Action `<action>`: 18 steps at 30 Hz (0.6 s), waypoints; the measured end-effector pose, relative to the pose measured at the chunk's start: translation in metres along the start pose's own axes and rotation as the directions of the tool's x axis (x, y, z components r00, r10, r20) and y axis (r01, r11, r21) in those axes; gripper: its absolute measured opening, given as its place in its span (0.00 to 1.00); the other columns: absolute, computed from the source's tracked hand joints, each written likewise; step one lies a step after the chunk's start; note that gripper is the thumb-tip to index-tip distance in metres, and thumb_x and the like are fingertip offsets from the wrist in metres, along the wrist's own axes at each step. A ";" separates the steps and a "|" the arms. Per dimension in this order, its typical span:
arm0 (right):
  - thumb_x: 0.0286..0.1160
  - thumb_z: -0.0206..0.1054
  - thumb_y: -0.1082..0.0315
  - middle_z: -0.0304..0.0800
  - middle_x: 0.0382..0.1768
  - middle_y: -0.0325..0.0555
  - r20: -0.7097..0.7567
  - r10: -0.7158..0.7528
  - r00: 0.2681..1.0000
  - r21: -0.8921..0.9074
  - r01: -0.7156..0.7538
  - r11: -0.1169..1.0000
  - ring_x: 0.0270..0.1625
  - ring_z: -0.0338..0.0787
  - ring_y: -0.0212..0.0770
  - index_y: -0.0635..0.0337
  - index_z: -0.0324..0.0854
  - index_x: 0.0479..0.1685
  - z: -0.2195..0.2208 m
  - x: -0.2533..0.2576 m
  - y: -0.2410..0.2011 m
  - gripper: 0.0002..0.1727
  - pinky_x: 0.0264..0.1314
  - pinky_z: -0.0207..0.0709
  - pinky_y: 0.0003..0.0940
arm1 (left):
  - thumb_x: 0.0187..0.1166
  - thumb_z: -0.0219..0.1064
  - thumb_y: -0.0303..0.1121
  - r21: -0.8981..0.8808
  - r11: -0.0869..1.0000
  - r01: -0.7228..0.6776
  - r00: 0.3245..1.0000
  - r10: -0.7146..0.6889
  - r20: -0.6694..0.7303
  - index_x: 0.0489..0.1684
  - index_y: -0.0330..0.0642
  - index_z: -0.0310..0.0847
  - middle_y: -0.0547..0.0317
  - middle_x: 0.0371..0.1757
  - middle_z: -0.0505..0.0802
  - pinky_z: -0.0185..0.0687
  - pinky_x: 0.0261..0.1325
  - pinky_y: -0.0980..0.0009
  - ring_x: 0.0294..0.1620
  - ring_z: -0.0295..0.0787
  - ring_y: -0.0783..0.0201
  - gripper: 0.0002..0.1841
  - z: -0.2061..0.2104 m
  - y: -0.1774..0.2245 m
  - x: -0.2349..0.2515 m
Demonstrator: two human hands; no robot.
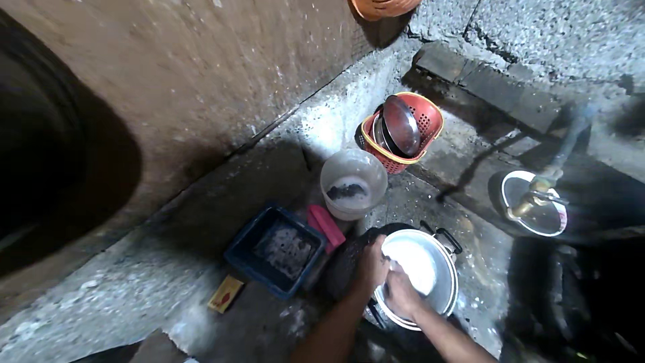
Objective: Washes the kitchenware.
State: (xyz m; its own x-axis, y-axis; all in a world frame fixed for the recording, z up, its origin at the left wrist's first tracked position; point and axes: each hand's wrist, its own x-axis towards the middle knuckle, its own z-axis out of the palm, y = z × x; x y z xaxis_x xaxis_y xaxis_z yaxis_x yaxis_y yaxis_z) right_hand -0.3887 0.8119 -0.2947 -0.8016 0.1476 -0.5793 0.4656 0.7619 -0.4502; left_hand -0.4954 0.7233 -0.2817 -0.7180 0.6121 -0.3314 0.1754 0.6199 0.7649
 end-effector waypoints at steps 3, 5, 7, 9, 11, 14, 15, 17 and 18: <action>0.61 0.78 0.67 0.69 0.82 0.69 0.167 0.154 0.974 -0.273 -0.104 0.956 0.85 0.65 0.73 0.58 0.75 0.79 -0.035 -0.031 0.018 0.38 0.79 0.61 0.76 | 0.78 0.59 0.25 0.018 1.000 -0.005 1.000 0.005 0.012 0.78 0.44 0.77 0.49 0.66 0.91 0.79 0.76 0.55 0.69 0.88 0.55 0.26 -0.003 -0.004 -0.002; 0.66 0.72 0.71 0.67 0.82 0.72 -0.032 0.277 0.960 -0.331 -0.272 0.904 0.83 0.67 0.74 0.63 0.70 0.83 -0.052 -0.017 0.029 0.37 0.79 0.65 0.71 | 0.76 0.59 0.26 0.025 1.000 -0.017 1.000 0.017 -0.004 0.77 0.46 0.78 0.50 0.63 0.93 0.81 0.72 0.54 0.66 0.90 0.55 0.26 0.003 -0.004 -0.002; 0.73 0.68 0.64 0.73 0.77 0.69 -0.266 0.293 0.919 -0.184 -0.346 0.920 0.80 0.72 0.69 0.63 0.76 0.77 -0.048 0.015 0.024 0.30 0.80 0.69 0.62 | 0.75 0.59 0.26 0.039 0.999 -0.007 0.999 0.009 -0.039 0.76 0.46 0.79 0.49 0.61 0.93 0.82 0.71 0.52 0.65 0.90 0.54 0.26 0.007 -0.001 -0.001; 0.73 0.68 0.59 0.82 0.71 0.63 -0.321 0.230 0.919 0.016 -0.238 0.971 0.77 0.78 0.62 0.59 0.81 0.72 -0.024 0.030 0.007 0.27 0.81 0.72 0.55 | 0.77 0.60 0.29 0.050 0.999 0.017 0.999 -0.015 -0.035 0.75 0.46 0.79 0.48 0.61 0.93 0.82 0.70 0.50 0.64 0.90 0.51 0.24 0.006 0.005 0.000; 0.69 0.69 0.59 0.81 0.74 0.60 -0.139 0.037 0.990 0.033 -0.033 0.999 0.82 0.74 0.58 0.61 0.82 0.72 0.000 0.010 -0.007 0.29 0.87 0.64 0.52 | 0.79 0.61 0.31 0.062 0.998 0.013 1.000 -0.014 0.006 0.73 0.45 0.80 0.45 0.57 0.93 0.83 0.67 0.47 0.61 0.91 0.49 0.22 0.001 0.003 0.001; 0.65 0.73 0.65 0.84 0.70 0.59 0.118 0.037 0.992 -0.132 -0.021 0.991 0.78 0.78 0.61 0.57 0.86 0.63 -0.017 -0.023 0.016 0.23 0.81 0.71 0.60 | 0.85 0.56 0.31 0.095 0.995 0.023 0.999 -0.027 0.043 0.75 0.46 0.78 0.46 0.59 0.93 0.82 0.69 0.48 0.63 0.90 0.49 0.21 -0.006 0.000 0.004; 0.68 0.72 0.66 0.82 0.71 0.63 0.115 0.127 0.985 -0.173 -0.106 0.979 0.77 0.79 0.64 0.60 0.84 0.65 -0.031 -0.027 0.023 0.23 0.78 0.73 0.62 | 0.84 0.56 0.31 0.094 0.995 0.025 0.999 -0.028 0.029 0.74 0.46 0.79 0.47 0.59 0.93 0.83 0.68 0.49 0.62 0.91 0.50 0.20 -0.004 -0.003 0.002; 0.74 0.67 0.65 0.77 0.75 0.68 -0.023 0.306 0.952 -0.205 -0.304 0.930 0.78 0.76 0.68 0.62 0.79 0.72 -0.056 -0.013 0.027 0.26 0.75 0.74 0.64 | 0.83 0.56 0.31 0.107 0.994 0.020 1.000 -0.022 0.017 0.75 0.47 0.79 0.49 0.59 0.93 0.83 0.68 0.50 0.63 0.91 0.52 0.21 -0.003 -0.005 0.001; 0.76 0.66 0.64 0.76 0.76 0.67 -0.132 0.327 0.936 -0.169 -0.346 0.923 0.79 0.75 0.67 0.61 0.78 0.75 -0.059 0.000 0.025 0.27 0.77 0.74 0.62 | 0.83 0.56 0.31 0.113 0.993 0.024 1.000 -0.026 0.015 0.75 0.46 0.78 0.48 0.59 0.93 0.83 0.69 0.49 0.63 0.91 0.51 0.21 -0.003 -0.003 0.002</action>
State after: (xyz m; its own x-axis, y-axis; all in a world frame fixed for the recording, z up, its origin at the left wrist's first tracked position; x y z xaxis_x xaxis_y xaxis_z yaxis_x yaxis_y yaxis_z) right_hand -0.3996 0.8678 -0.2659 -0.6474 0.4704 -0.5997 0.6439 0.7585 -0.1001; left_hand -0.4988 0.7214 -0.2828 -0.7120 0.6032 -0.3594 0.2331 0.6859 0.6893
